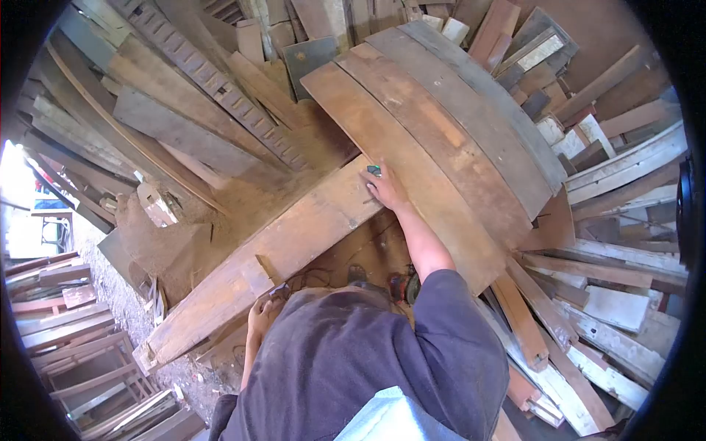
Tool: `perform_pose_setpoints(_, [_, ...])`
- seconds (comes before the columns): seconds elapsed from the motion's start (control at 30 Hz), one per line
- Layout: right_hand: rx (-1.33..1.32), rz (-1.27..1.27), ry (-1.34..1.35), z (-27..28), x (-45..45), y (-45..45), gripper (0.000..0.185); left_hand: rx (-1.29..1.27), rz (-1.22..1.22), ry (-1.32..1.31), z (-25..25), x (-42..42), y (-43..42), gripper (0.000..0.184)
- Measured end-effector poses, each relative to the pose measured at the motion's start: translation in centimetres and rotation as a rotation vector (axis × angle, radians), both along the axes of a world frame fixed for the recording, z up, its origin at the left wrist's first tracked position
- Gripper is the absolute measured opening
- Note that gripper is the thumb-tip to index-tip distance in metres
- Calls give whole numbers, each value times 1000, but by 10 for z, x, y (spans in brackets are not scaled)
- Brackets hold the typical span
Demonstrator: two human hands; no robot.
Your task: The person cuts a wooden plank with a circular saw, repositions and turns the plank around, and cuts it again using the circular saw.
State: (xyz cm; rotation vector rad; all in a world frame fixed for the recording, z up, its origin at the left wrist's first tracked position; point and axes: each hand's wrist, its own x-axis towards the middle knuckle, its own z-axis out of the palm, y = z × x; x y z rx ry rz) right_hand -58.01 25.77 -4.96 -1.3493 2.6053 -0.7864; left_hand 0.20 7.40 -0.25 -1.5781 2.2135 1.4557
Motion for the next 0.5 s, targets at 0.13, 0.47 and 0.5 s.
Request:
perform_pose_setpoints(0.13, [56, -147, -22, 33, -8, 38, 50, -48, -20, -17, 20, -8, 5, 36])
perform_pose_setpoints(0.47, [-217, -922, 35, 6, -121, 123, 59, -108, -301, -257, 21, 14, -7, 35])
perform_pose_setpoints(0.5, [-214, -891, -66, -3, -115, 123, 60, -109, -262, -257, 15, 19, -9, 35])
